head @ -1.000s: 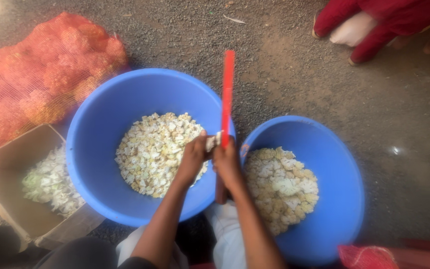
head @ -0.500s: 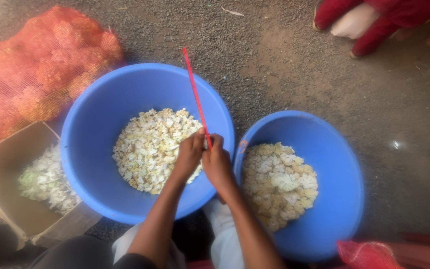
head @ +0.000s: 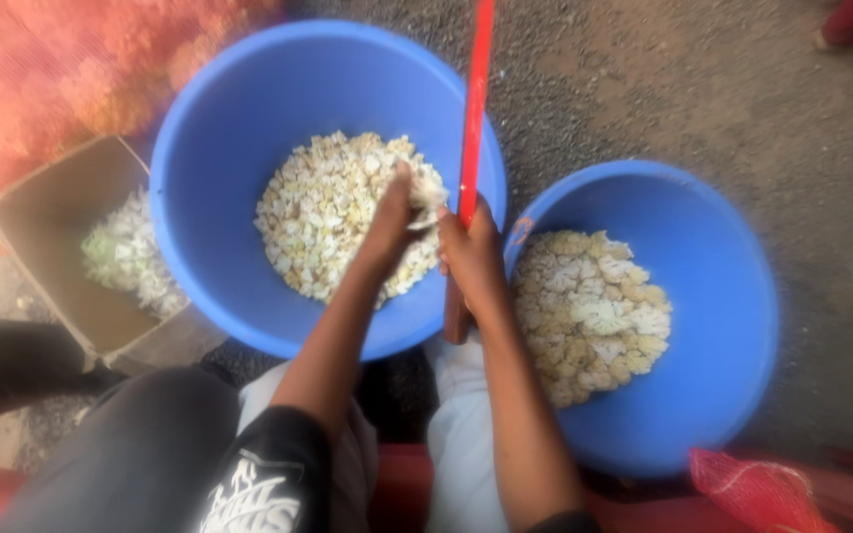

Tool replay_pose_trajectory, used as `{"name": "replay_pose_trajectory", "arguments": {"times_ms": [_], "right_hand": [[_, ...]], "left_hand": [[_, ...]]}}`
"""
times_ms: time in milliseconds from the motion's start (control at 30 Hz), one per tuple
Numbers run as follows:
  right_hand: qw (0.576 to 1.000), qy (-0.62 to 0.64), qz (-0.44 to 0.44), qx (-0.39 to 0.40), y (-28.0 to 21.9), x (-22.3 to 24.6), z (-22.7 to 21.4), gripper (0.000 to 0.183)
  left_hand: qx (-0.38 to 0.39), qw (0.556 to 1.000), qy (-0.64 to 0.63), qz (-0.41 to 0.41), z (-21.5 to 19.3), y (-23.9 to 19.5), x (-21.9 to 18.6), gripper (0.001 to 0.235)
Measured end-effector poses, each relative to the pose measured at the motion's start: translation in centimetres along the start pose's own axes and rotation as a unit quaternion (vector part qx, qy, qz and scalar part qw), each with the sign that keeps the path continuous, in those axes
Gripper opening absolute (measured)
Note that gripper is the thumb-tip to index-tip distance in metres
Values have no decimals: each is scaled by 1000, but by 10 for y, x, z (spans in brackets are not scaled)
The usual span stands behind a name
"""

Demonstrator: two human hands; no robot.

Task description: The person is chopping cauliflower heads into small pieces using a knife and placing them into large blue plastic bowls.

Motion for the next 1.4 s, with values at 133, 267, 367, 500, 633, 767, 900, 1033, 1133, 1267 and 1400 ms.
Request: {"name": "replay_pose_trajectory", "arguments": {"times_ms": [133, 267, 367, 500, 633, 767, 900, 1033, 1133, 1267, 1400], "right_hand": [[990, -136, 21, -42, -13, 24, -10, 56], [992, -118, 21, -36, -14, 22, -17, 43], [992, -103, 56, -37, -12, 13, -31, 36], [990, -88, 69, -88, -7, 8, -54, 25], [990, -81, 52, -103, -1, 5, -61, 24], [985, -92, 40, -139, 2, -8, -63, 24], [977, -98, -78, -170, 12, -12, -60, 25], [975, -103, -119, -158, 20, -21, -45, 23], [993, -42, -50, -96, 22, -19, -23, 25], [999, -35, 27, -12, 1, 2, 5, 34], [994, -106, -16, -18, -15, 26, 12, 39]], "left_hand": [[-194, 932, 306, -5, -110, 58, 79, 87], [-206, 826, 493, -178, -157, 42, 168, 76], [-219, 831, 484, -166, -168, 38, 193, 76], [-235, 833, 474, -160, -173, 35, 215, 78], [-284, 865, 405, -87, -168, 34, 206, 78], [-356, 906, 191, 123, -111, 37, 144, 77], [-137, 970, -148, 132, -23, 15, 28, 53], [67, 935, -294, 187, 18, -49, -81, 53], [36, 932, -331, 146, 8, -94, -103, 49], [-25, 913, -402, 65, -13, -107, -73, 43], [28, 924, -368, 102, -7, -67, -71, 43]]}}
Point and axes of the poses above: each hand's wrist, its own y-axis towards the middle knuckle, its own z-axis out of the palm, x = y × z, the point moved 6 cm from there along y, towards the middle knuckle, and after that the axes turned 14 degrees about -y, right-handed, at the moved point
